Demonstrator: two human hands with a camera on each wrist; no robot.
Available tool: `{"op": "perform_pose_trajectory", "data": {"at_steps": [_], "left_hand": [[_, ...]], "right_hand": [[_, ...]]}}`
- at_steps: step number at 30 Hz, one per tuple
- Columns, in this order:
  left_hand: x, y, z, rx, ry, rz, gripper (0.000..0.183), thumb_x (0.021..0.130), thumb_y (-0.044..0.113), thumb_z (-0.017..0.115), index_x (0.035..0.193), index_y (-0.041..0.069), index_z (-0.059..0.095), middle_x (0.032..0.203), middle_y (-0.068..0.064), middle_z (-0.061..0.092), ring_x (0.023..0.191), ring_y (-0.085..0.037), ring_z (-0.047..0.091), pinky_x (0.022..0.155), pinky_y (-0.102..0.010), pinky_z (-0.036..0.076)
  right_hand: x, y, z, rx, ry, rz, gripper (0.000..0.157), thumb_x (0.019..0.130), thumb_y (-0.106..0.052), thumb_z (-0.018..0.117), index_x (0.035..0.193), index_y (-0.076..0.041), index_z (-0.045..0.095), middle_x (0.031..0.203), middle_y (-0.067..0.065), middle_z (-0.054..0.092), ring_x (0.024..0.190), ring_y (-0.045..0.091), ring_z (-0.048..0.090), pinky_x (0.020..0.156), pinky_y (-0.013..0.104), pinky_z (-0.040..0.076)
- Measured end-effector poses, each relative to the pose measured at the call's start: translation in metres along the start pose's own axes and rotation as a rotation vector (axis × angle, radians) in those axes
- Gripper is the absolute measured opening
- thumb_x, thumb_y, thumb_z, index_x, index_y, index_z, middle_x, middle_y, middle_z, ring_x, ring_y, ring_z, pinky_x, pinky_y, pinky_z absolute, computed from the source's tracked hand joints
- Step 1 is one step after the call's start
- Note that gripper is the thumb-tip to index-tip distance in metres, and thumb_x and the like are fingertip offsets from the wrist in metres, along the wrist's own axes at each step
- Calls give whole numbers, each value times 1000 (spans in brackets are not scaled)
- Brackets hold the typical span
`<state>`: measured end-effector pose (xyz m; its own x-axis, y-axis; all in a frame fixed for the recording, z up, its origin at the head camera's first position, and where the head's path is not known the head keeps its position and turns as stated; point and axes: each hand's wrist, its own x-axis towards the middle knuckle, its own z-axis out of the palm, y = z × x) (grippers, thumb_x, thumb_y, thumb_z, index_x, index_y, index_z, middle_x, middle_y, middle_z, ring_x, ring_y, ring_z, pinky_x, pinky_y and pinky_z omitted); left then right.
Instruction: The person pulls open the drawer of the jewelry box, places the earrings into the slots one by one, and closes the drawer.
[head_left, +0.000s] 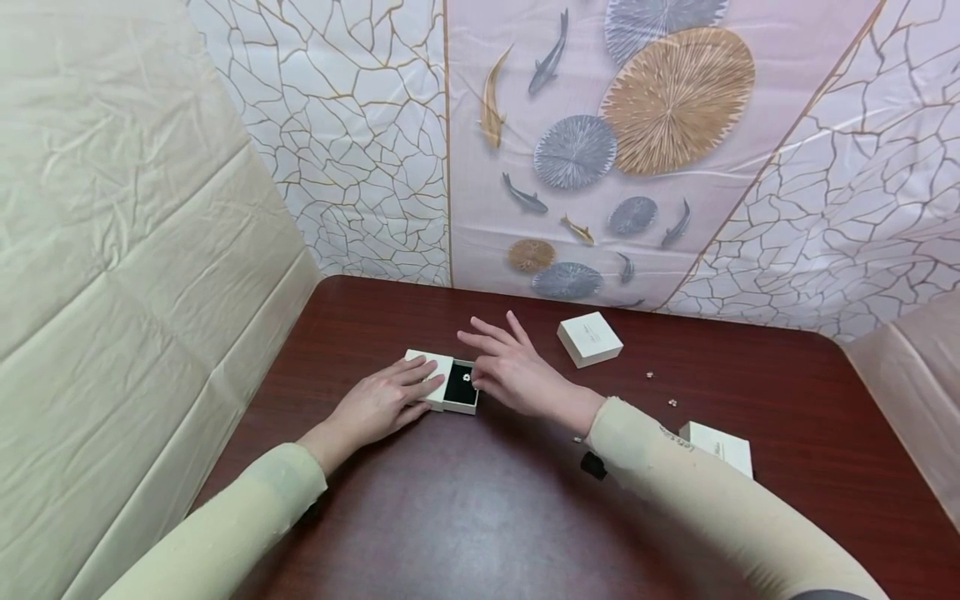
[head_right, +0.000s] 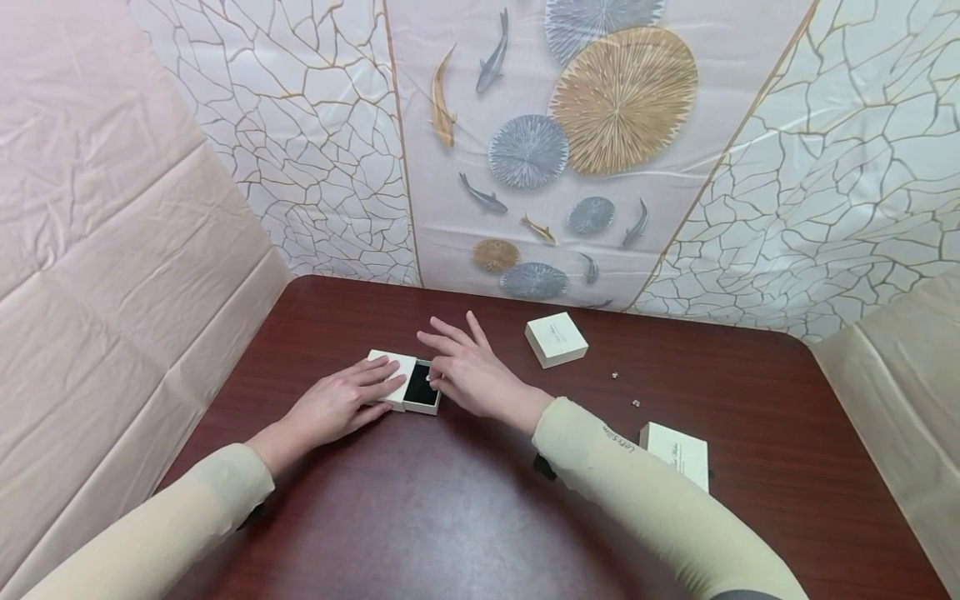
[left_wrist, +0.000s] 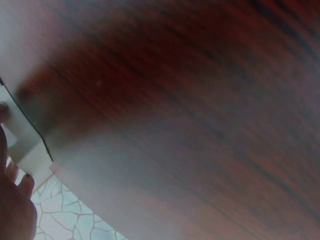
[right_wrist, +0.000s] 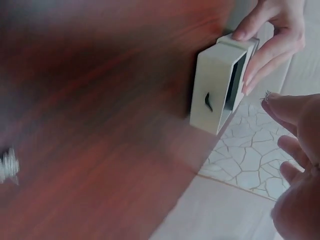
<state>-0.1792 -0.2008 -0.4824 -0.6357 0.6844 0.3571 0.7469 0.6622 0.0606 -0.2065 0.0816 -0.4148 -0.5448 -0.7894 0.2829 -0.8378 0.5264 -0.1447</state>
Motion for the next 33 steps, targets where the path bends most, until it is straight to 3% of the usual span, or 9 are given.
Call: {"op": "perform_pose_trajectory", "data": {"at_steps": [4,10,21,33], "left_hand": [[0,0,0,-4,-4,-2,50,97,24,80,144,10,69,147,-16,65,138,-36,61,115,-49,49],[0,0,0,-14,-6,1,51,97,24,80,144,9,69,149,-15,64,140,-35,60,116,-49,49],[0,-1,1,-16,1,8,51,97,25,80,144,9,69,148,-16,65,139,-35,60,115,-49,49],[-1,-1,-1,-10,-13,2,51,97,25,80,144,9,69,149,-15,64,140,-35,60,116,-49,48]], "right_hand": [[1,-2,5,81,-14,41,6,96,-13,79,91,-16,77,159,14,55,159,37,33,127,73,6],[5,-5,14,120,-30,71,7,96,-12,79,91,-16,76,160,15,54,159,37,31,126,75,5],[11,-4,28,100,-76,111,11,96,-13,80,87,-17,74,159,17,53,158,40,32,121,81,13],[13,-2,34,95,-103,131,12,97,-15,79,86,-16,74,161,16,51,158,41,31,121,81,12]]}}
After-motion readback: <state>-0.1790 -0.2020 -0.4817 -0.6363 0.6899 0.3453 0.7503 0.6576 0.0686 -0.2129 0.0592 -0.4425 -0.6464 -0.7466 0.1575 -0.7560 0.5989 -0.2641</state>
